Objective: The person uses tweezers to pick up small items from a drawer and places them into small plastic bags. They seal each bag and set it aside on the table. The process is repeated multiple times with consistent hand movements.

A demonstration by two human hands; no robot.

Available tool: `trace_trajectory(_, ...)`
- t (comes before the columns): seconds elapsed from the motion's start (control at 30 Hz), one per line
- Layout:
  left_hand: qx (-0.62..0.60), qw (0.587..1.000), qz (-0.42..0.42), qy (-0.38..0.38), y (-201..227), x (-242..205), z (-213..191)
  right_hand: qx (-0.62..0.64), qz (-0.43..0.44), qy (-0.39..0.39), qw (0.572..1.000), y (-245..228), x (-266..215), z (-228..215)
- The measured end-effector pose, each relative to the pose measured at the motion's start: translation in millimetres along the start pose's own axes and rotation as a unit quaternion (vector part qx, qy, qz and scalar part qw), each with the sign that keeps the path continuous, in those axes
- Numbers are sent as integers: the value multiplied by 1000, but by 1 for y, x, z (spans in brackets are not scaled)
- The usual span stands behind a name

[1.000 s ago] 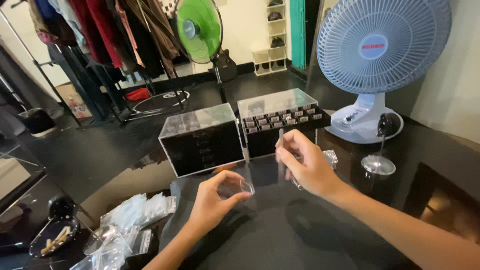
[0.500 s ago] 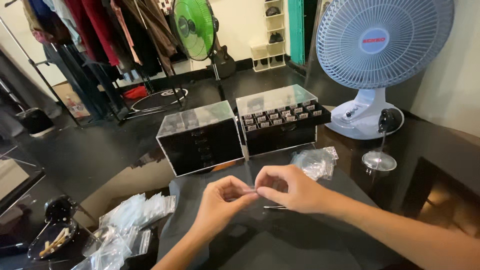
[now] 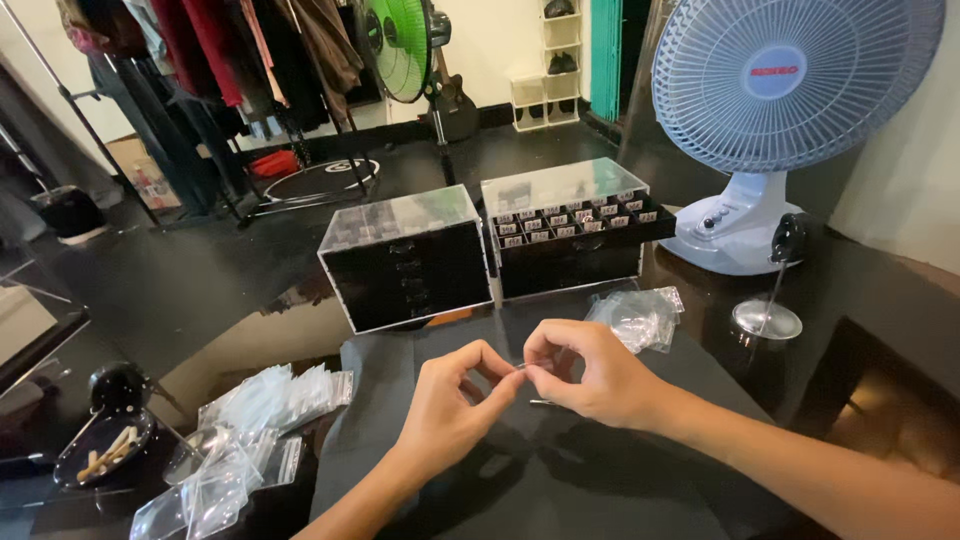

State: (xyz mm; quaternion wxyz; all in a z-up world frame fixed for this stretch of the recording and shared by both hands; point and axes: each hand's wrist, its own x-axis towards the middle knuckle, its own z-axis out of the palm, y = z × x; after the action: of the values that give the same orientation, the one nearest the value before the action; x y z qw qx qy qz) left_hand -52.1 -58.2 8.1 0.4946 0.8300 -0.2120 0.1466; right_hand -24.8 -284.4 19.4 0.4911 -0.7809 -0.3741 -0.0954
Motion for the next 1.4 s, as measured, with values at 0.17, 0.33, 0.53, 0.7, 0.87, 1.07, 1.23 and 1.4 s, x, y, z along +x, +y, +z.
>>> trace_trajectory(0.17, -36, 999, 6, 10, -7, 1, 0, 9, 10, 20, 1000, 5, 0, 3)
trace_trajectory(0.33, -36, 999, 6, 27, -4, 4, -4, 35, 78, 26, 996, 7, 3, -3)
trace_trajectory(0.53, 131, 986, 102, -28, -17, 5, -5, -19, -5, 14, 1000, 11, 2, 0)
trace_trajectory(0.7, 61, 992, 105, -20, -13, -1, -4, 4, 66, 4, 998, 5, 1, 2)
trace_trajectory(0.87, 227, 957, 178, -29, 8, 15, -45, -7, 46, 66, 997, -1, 8, -10)
trace_trajectory(1.07, 448, 892, -1, 64, -14, 21, -167, -270, 135, 31, 953, 4, 20, -59)
trace_trajectory(1.23, 542, 783, -306, 10, -154, 28, -247, -506, 134, -69, 849, 56, 17, -73)
trace_trajectory(1.4, 509, 777, -363, -73, -185, 27, -256, -470, 87, -117, 870, 28, 13, -47)
